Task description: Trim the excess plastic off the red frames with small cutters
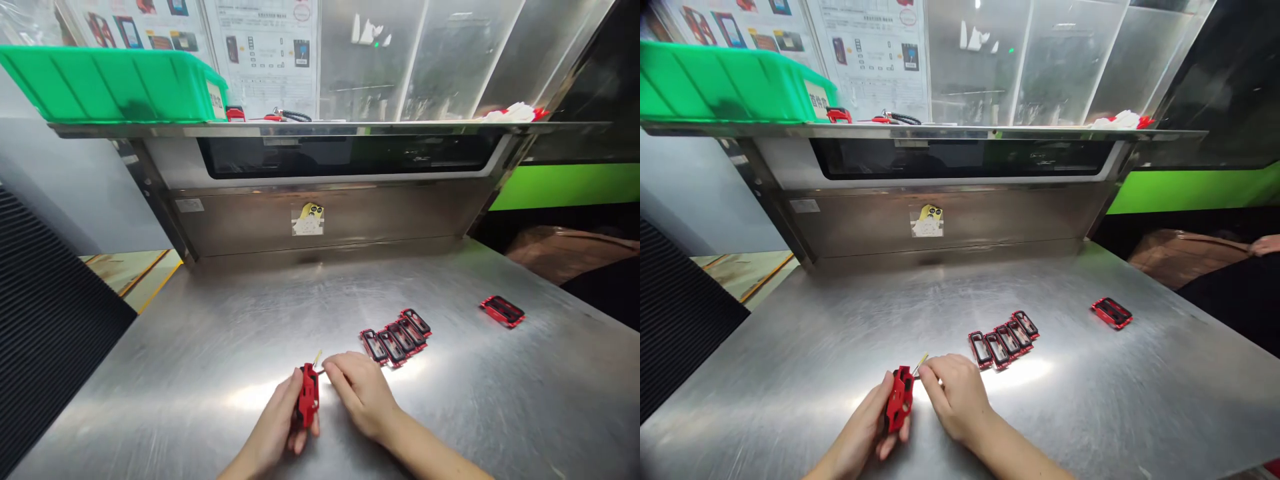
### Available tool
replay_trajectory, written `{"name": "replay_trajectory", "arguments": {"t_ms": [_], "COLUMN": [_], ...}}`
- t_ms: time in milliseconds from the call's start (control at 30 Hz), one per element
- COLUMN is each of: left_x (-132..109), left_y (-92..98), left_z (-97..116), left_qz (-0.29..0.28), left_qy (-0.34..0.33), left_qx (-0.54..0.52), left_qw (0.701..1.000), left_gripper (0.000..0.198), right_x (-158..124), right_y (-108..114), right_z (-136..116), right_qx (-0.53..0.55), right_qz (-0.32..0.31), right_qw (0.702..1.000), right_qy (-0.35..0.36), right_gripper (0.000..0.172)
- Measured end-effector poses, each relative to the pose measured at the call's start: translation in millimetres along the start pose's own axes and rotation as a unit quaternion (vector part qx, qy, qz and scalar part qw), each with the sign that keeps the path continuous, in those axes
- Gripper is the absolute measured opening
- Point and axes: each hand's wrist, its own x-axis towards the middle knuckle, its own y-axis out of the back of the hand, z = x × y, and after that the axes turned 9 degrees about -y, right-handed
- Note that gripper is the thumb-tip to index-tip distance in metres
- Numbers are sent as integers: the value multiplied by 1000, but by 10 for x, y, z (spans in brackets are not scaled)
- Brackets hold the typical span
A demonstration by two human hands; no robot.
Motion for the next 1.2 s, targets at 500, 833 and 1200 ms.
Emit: {"name": "replay_trajectory", "arguments": {"t_ms": [500,833,1200], "left_x": [20,22,34], "left_y": [339,518,633], "left_z": [430,524,447], "left_qz": [184,230,324], "left_qy": [29,82,-106], "left_qx": [631,654,615], "left_qw": [753,716,710], "left_gripper": [32,34,46], "right_x": [89,84,43], "right_y": [275,194,209], "right_z": [237,27,-68], "right_qx": [-269,459,514], "right_qz": [-1,-75,-109], "right_qw": [947,854,821], "right_qy": [-176,-234,-222], "right_gripper": [22,43,45]}}
